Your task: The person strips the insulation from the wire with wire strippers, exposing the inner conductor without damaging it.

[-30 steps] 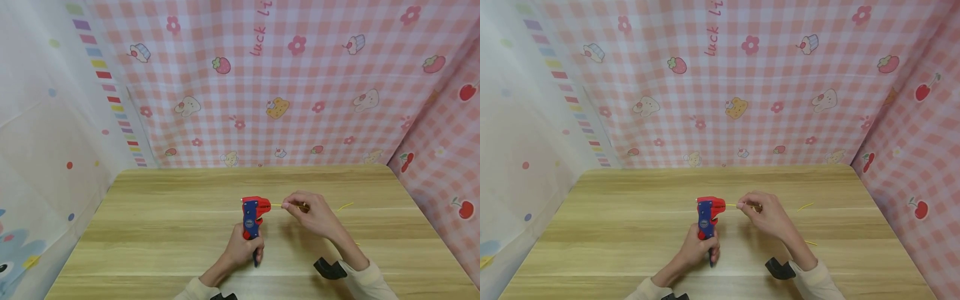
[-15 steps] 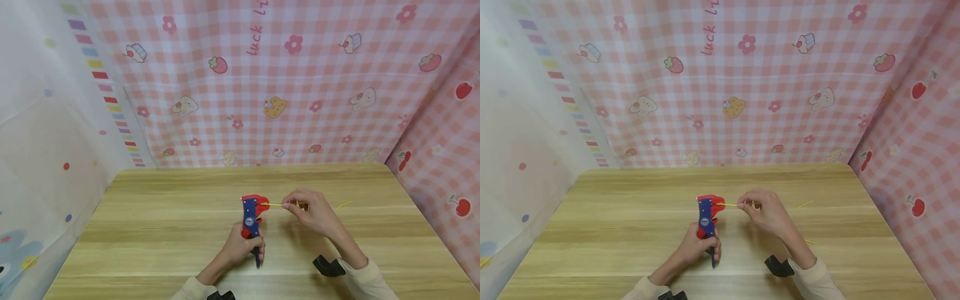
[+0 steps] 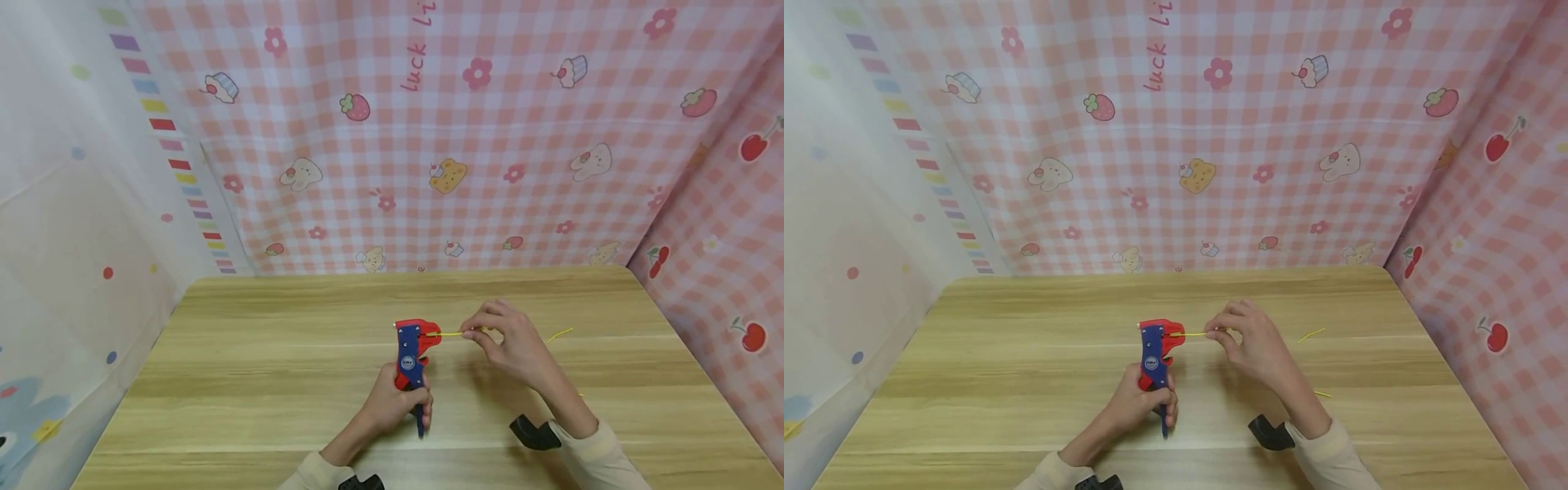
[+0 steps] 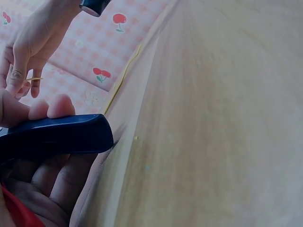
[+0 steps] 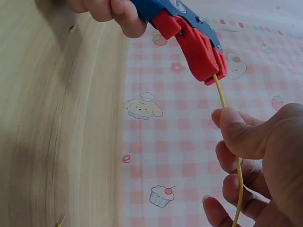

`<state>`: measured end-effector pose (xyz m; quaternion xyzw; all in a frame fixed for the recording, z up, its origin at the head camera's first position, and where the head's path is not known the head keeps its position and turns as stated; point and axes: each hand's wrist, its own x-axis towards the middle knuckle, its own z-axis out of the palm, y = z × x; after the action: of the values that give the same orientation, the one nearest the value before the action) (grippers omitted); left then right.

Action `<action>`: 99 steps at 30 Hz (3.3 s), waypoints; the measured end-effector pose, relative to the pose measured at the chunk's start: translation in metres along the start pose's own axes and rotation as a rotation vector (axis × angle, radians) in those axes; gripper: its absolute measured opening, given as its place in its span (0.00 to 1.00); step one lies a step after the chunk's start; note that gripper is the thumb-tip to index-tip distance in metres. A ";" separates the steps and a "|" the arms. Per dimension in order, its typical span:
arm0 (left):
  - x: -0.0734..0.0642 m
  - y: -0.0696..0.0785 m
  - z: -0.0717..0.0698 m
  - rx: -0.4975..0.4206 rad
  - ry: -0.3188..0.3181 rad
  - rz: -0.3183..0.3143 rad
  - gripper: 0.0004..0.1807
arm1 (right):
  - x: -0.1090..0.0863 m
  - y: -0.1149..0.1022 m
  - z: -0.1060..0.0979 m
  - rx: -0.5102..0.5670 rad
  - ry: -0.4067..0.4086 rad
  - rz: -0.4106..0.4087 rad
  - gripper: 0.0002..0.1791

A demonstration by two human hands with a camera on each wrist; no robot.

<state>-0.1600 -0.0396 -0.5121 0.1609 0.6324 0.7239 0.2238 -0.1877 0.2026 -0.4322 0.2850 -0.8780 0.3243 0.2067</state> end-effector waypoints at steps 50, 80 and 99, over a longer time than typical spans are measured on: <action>-0.001 -0.006 -0.002 -0.027 0.048 0.083 0.10 | -0.001 0.001 0.004 0.110 -0.057 0.061 0.10; 0.005 -0.009 -0.013 -0.078 0.020 0.066 0.16 | -0.003 0.018 -0.043 0.010 -0.136 0.285 0.05; 0.005 -0.006 -0.015 -0.055 0.032 0.020 0.15 | -0.041 0.040 -0.030 0.000 -0.157 0.288 0.03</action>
<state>-0.1709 -0.0492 -0.5205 0.1493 0.6143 0.7456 0.2109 -0.1774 0.2636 -0.4515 0.1806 -0.9232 0.3275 0.0886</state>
